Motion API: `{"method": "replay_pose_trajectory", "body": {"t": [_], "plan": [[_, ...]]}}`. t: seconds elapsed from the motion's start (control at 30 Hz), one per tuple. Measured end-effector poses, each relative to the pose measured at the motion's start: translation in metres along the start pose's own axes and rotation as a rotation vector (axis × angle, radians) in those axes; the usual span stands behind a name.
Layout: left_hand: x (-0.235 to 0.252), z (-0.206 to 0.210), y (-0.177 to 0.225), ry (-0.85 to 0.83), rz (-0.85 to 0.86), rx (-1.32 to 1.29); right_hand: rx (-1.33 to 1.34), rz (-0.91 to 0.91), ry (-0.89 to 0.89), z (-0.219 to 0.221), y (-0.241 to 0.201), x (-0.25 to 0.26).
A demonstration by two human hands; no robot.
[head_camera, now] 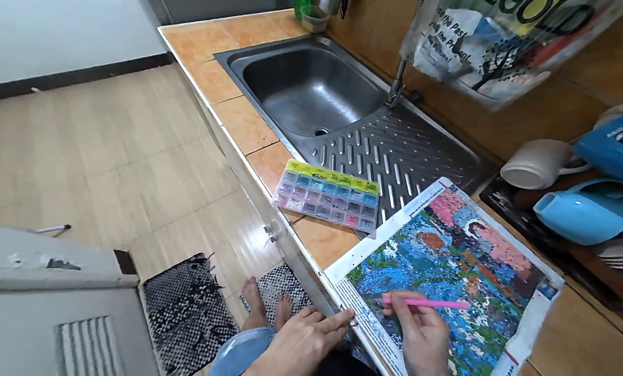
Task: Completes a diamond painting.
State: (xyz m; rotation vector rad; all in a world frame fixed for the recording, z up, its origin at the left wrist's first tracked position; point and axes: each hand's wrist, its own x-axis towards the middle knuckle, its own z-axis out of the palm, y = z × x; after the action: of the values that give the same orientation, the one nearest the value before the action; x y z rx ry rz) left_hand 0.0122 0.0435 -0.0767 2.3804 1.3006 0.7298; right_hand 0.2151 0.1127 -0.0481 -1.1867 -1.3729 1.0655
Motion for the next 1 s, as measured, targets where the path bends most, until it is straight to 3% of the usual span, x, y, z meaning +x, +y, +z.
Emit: {"method": "replay_pose_trajectory", "body": {"t": [0.2, 1.0], "plan": [[0.0005, -0.0003, 0.0001, 0.003, 0.003, 0.006, -0.028, -0.108, 0.000, -0.0019, 0.0105, -0.0043], [0.0021, -0.0020, -0.0011, -0.009, -0.007, -0.018, -0.033, -0.062, -0.001, -0.0062, 0.0103, -0.0010]]}}
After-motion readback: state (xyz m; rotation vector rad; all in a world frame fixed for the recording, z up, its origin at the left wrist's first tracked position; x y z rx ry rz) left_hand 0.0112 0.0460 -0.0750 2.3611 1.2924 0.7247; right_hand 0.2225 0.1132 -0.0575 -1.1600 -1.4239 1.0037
